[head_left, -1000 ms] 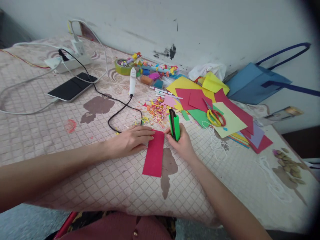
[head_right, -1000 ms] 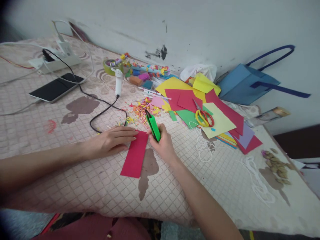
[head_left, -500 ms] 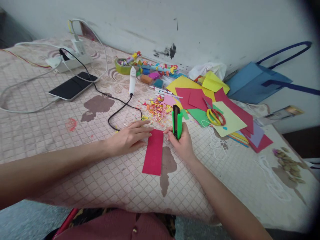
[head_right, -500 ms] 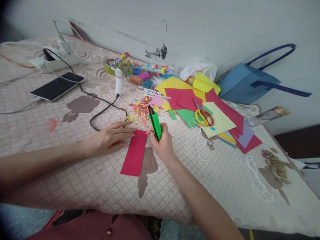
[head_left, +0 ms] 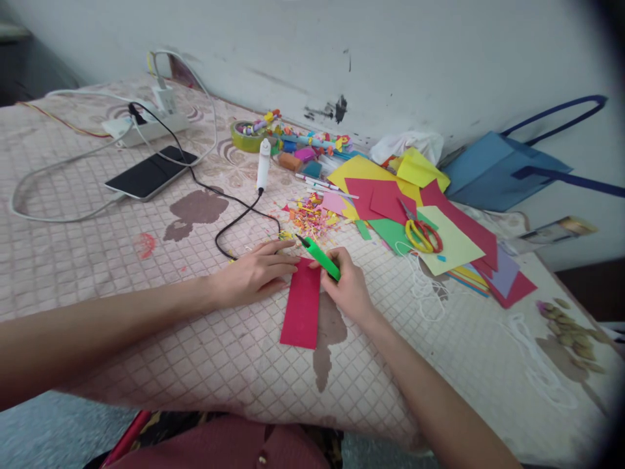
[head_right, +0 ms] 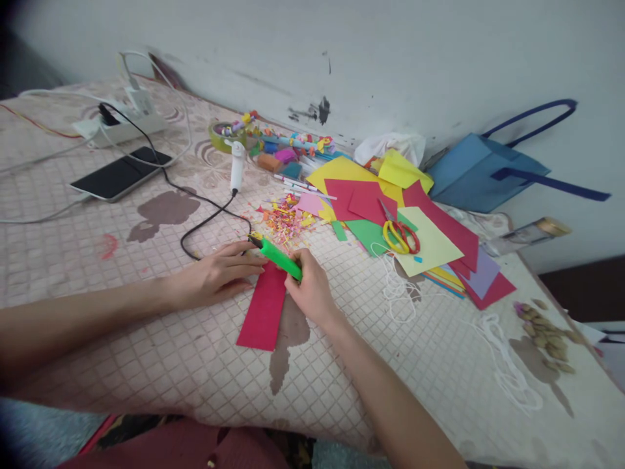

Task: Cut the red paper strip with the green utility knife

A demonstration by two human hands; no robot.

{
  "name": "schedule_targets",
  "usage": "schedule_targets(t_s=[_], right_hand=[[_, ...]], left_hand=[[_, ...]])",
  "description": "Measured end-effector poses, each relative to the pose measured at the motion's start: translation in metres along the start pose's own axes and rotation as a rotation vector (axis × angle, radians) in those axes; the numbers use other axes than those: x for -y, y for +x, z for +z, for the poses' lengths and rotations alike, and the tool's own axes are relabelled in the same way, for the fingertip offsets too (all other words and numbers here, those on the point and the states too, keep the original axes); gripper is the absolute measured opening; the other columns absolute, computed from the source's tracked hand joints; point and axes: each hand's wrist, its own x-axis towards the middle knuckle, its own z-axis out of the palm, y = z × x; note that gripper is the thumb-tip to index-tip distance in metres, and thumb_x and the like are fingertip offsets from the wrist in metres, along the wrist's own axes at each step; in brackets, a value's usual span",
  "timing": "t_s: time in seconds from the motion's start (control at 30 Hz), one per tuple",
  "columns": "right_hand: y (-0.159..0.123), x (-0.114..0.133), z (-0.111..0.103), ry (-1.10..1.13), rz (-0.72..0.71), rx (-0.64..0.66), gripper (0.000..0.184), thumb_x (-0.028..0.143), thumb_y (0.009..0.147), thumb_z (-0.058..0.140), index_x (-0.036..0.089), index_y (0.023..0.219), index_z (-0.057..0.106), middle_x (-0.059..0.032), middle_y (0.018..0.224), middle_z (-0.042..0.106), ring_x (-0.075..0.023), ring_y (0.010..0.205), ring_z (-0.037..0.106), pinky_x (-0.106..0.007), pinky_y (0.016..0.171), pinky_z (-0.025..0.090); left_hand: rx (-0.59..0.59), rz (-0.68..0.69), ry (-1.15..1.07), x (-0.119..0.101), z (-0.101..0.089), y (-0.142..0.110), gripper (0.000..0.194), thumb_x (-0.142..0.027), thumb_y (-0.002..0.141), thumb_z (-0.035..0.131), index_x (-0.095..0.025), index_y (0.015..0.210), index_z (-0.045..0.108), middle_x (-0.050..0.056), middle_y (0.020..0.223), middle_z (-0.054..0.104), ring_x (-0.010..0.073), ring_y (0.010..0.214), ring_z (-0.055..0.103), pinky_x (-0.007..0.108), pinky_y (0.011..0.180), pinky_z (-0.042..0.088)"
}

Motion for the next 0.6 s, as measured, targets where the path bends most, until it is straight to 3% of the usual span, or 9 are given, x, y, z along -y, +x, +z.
schedule_targets(t_s=[0.5, 0.6], right_hand=[[-0.0054, 0.0063, -0.0036, 0.149, 0.019, 0.032, 0.023, 0.009, 0.073, 0.051, 0.024, 0.09, 0.047, 0.0004, 0.081, 0.072, -0.0177, 0.069, 0.065, -0.029, 0.066, 0.048], [-0.007, 0.0062, -0.0041, 0.181, 0.02, 0.091, 0.024, 0.008, 0.072, 0.051, 0.025, 0.088, 0.047, 0.0008, 0.08, 0.072, -0.0184, 0.071, 0.065, -0.03, 0.067, 0.048]], left_hand=[[-0.015, -0.011, -0.036, -0.002, -0.0002, 0.0008, 0.032, -0.015, 0.087, 0.052, -0.016, 0.118, 0.057, 0.012, 0.123, 0.06, 0.0295, 0.131, 0.037, 0.051, 0.105, 0.037], [0.014, -0.013, -0.021, -0.0024, -0.0014, 0.0011, 0.029, -0.017, 0.089, 0.05, -0.016, 0.117, 0.058, 0.011, 0.122, 0.061, 0.0304, 0.132, 0.035, 0.05, 0.106, 0.037]])
